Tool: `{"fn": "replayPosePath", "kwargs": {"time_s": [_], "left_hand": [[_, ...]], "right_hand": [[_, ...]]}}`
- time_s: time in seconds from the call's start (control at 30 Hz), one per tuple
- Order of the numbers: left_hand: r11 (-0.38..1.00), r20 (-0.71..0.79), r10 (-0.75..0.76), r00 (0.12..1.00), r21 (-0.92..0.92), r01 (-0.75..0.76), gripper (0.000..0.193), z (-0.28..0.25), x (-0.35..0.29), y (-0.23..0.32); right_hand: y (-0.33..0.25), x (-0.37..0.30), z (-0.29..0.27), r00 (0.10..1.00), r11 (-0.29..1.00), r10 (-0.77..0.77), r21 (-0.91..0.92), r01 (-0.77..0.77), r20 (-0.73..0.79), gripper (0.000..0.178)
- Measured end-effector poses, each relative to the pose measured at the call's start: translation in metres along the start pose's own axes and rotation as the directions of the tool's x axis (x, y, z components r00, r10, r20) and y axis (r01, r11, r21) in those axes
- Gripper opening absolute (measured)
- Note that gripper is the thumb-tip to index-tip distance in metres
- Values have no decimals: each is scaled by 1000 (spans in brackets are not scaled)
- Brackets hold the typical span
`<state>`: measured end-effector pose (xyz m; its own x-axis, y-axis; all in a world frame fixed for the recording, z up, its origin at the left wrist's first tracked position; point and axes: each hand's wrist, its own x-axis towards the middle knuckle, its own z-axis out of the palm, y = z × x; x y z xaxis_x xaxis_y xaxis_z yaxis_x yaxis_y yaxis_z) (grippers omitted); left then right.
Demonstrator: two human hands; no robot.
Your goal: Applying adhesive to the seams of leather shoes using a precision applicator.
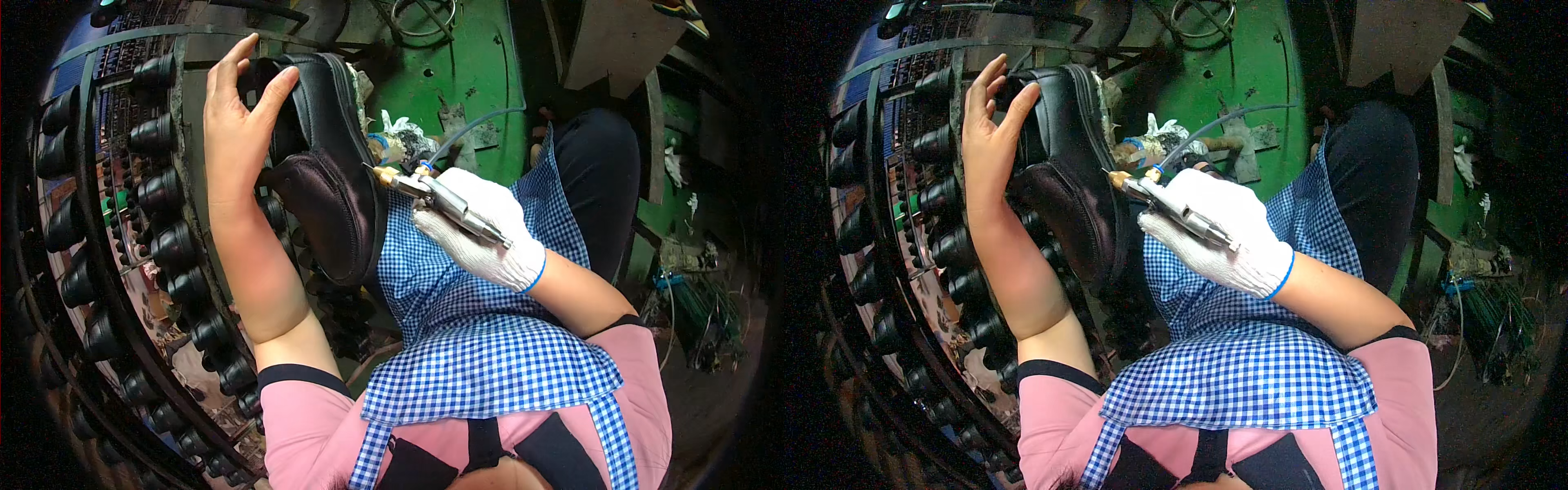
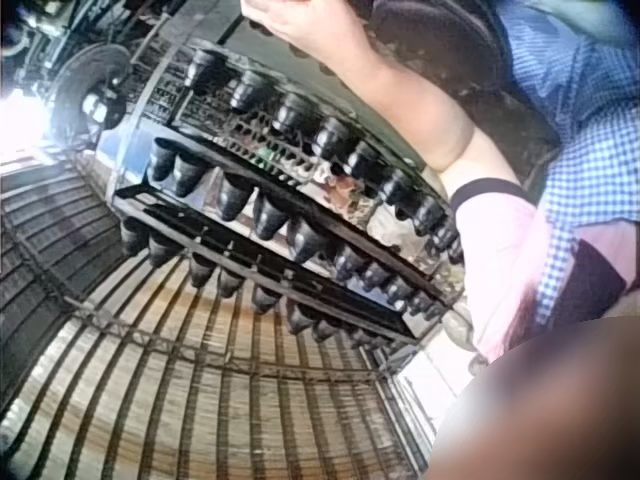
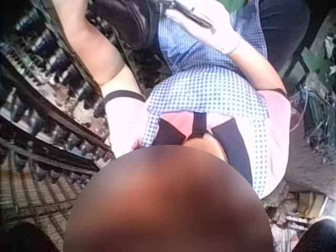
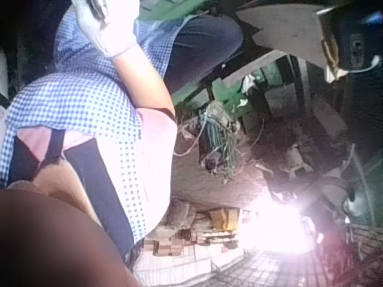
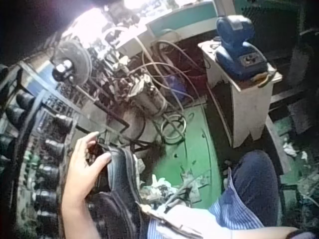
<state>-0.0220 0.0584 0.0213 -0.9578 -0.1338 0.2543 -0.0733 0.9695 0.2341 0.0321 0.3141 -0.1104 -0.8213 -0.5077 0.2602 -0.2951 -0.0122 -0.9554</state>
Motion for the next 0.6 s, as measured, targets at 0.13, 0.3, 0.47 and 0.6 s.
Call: {"fn": "replayPosePath", "kwargs": {"time_s": [0.13, 0.3, 0.47, 0.6], "left_hand": [[961, -29, -133, 991, -250, 121, 59, -12, -33, 7], [798, 109, -363, 925, -476, 369, 61, -35, -140, 2], [716, 207, -500, 841, -448, 536, 48, -31, -200, 24], [715, 254, -490, 834, -429, 551, 56, -33, -207, 34]], "right_hand": [[4, -8, 4, 999, 998, 33, -45, -34, -11, 22], [3, -12, 14, 998, 1000, 21, -1, -21, -58, 22], [2, -12, 13, 998, 999, 35, 42, -33, -48, 22], [2, -13, 10, 996, 993, 71, 97, -66, -51, 23]]}}
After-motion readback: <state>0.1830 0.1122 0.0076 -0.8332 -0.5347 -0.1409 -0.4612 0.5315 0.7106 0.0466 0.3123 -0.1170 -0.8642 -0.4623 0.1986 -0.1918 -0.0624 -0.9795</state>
